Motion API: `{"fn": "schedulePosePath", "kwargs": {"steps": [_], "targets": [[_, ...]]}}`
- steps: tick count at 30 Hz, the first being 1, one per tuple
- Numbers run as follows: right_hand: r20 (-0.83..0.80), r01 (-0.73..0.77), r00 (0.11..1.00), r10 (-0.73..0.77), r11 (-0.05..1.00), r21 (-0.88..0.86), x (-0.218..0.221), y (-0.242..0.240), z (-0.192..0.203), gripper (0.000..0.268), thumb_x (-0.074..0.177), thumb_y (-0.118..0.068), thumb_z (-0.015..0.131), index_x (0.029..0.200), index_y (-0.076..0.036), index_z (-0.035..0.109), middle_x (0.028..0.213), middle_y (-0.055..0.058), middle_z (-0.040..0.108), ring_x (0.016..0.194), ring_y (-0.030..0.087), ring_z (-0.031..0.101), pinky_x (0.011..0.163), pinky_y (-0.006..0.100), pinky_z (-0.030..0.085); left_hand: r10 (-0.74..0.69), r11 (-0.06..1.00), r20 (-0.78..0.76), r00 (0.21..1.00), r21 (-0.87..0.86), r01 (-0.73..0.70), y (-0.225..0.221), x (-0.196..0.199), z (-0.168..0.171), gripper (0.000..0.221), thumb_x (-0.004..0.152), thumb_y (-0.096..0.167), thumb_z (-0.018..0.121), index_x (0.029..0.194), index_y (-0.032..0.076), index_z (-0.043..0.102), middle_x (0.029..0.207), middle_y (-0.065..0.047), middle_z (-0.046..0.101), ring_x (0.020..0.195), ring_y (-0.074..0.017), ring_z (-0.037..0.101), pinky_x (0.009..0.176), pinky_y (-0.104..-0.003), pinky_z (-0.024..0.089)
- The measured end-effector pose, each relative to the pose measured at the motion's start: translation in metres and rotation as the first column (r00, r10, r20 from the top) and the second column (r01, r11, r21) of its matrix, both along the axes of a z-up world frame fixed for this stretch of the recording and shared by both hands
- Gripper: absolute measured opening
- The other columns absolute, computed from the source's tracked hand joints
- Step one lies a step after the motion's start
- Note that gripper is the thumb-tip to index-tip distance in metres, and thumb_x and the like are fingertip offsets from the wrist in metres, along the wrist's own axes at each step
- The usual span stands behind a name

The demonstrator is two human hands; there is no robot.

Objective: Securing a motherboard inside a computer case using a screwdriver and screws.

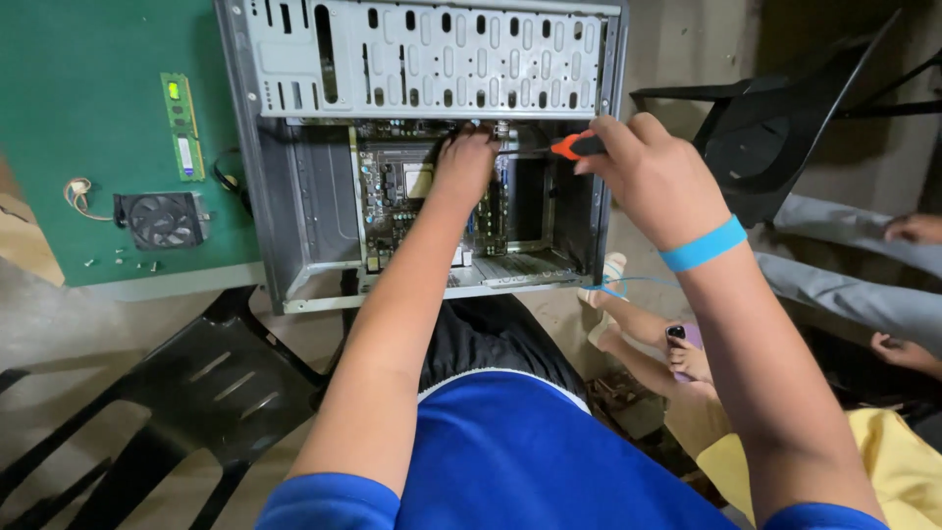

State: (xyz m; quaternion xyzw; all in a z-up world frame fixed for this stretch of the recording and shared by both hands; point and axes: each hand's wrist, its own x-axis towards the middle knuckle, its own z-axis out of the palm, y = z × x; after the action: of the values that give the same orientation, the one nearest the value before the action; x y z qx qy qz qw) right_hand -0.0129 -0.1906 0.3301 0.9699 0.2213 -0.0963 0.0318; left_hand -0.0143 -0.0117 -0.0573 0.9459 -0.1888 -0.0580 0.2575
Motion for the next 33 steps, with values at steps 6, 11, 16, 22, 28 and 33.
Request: {"fn": "schedulePosePath", "kwargs": {"steps": [6,11,16,22,28,33], "targets": [[-0.198,0.048,0.98,-0.036,0.997,0.053,0.0,-0.014,0.005,0.049,0.112,-0.005,0.063,0.161,-0.01,0.058,0.129,0.026,0.062,0.094,0.045,0.08,0.073,0.048,0.07,-0.002,1.0,-0.063,0.998,-0.019,0.001,0.0,0.007,0.014,0.02,0.097,0.011,0.072,0.112,0.017,0.084,0.121,-0.006,0.074,0.134,-0.0376,0.061,0.101,-0.059,0.059],[-0.144,0.078,0.988,-0.051,0.978,0.194,0.012,0.0,0.016,0.039,0.115,-0.012,0.068,0.153,-0.007,0.066,0.092,0.023,0.07,0.074,0.047,0.075,0.064,0.055,0.064,-0.003,1.0,-0.072,0.997,-0.016,0.002,-0.006,0.006,-0.03,0.018,0.096,0.014,0.076,0.112,0.016,0.083,0.128,-0.006,0.071,0.138,-0.0374,0.058,0.102,-0.06,0.059],[-0.036,0.036,0.999,-0.026,0.952,0.305,0.012,-0.007,-0.005,0.025,0.117,-0.024,0.075,0.138,-0.01,0.074,0.087,0.013,0.078,0.074,0.034,0.079,0.064,0.041,0.064,-0.025,1.0,-0.13,0.991,-0.012,0.024,-0.005,0.009,-0.031,0.03,0.087,0.023,0.088,0.116,0.019,0.083,0.135,-0.004,0.069,0.143,-0.0375,0.055,0.102,-0.061,0.059],[-0.124,0.029,0.992,0.012,0.946,0.322,-0.008,-0.002,0.01,0.034,0.111,-0.012,0.071,0.144,-0.001,0.069,0.095,0.019,0.08,0.078,0.038,0.08,0.069,0.047,0.066,-0.032,0.999,-0.178,0.983,0.005,0.034,-0.001,0.006,-0.007,0.033,0.083,0.024,0.092,0.114,0.017,0.083,0.126,-0.007,0.072,0.139,-0.0375,0.058,0.104,-0.059,0.058],[0.176,-0.105,0.979,0.1,0.994,0.017,-0.002,0.003,0.006,0.052,0.114,-0.057,0.075,0.085,-0.014,0.069,0.066,0.007,0.066,0.056,0.03,0.07,0.055,0.039,0.057,-0.069,0.997,-0.256,0.964,0.014,0.075,-0.001,0.011,0.006,0.039,0.084,0.025,0.092,0.121,0.016,0.081,0.13,-0.008,0.071,0.142,-0.0389,0.054,0.107,-0.061,0.055],[-0.012,0.173,0.984,-0.18,0.96,-0.218,0.014,0.026,0.018,0.076,0.119,-0.072,0.055,0.067,-0.018,0.069,0.054,0.001,0.065,0.05,0.023,0.067,0.053,0.036,0.052,-0.009,0.998,-0.422,0.907,0.053,0.035,-0.007,0.013,0.004,0.053,0.093,0.042,0.085,0.141,0.024,0.07,0.146,-0.003,0.063,0.149,-0.0341,0.051,0.122,-0.063,0.041]]}}
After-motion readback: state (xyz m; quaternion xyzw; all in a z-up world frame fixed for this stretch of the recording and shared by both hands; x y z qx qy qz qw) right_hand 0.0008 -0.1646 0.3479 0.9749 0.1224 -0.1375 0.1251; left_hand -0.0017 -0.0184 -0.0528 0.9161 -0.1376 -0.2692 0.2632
